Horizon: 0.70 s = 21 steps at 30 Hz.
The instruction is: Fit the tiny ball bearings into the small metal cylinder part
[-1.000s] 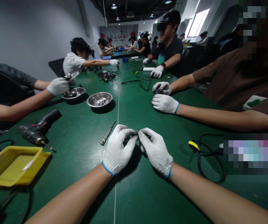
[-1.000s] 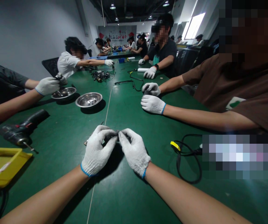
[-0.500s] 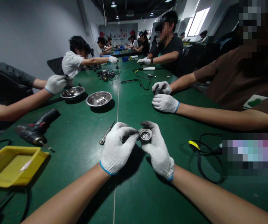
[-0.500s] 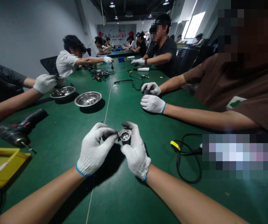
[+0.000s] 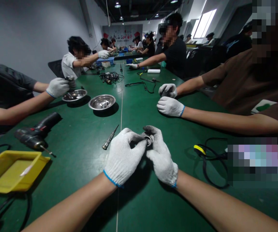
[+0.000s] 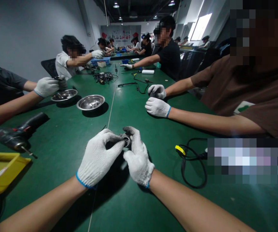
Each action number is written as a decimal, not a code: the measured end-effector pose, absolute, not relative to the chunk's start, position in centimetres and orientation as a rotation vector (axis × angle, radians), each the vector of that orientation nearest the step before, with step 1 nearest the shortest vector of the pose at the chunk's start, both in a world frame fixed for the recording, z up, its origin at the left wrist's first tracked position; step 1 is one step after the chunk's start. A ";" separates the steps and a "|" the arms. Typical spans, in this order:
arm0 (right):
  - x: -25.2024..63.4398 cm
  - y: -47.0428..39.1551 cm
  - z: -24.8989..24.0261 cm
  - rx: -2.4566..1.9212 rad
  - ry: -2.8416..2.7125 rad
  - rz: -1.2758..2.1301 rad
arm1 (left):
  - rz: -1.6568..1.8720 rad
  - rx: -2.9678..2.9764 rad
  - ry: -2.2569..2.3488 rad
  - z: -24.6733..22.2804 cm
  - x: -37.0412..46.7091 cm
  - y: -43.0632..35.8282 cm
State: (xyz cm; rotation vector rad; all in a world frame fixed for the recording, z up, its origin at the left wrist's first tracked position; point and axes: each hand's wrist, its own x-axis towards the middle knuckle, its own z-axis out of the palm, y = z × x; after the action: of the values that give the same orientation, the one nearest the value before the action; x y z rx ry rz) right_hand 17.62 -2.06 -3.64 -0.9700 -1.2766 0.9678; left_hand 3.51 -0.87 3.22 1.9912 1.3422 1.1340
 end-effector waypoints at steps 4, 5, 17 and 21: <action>17.4 -2.3 -3.1 -0.980 -1.330 0.949 | 1.125 1.973 1.394 3.2 3.7 -1.0; 17.4 -2.3 -3.1 -0.989 -1.341 0.926 | 1.129 1.973 1.398 3.2 3.7 -1.0; 17.9 -2.1 -3.5 -1.100 -1.537 0.673 | 1.051 1.926 1.493 3.9 4.0 -1.0; 17.7 -2.2 -3.7 -1.111 -1.585 0.567 | 0.979 1.884 1.516 4.1 4.0 -0.8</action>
State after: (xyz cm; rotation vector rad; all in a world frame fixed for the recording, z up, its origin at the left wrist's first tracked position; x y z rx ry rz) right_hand 17.71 -2.19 -3.71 -1.1109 -1.5848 0.5675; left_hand 4.00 -0.84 4.11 1.8840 1.5159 0.9794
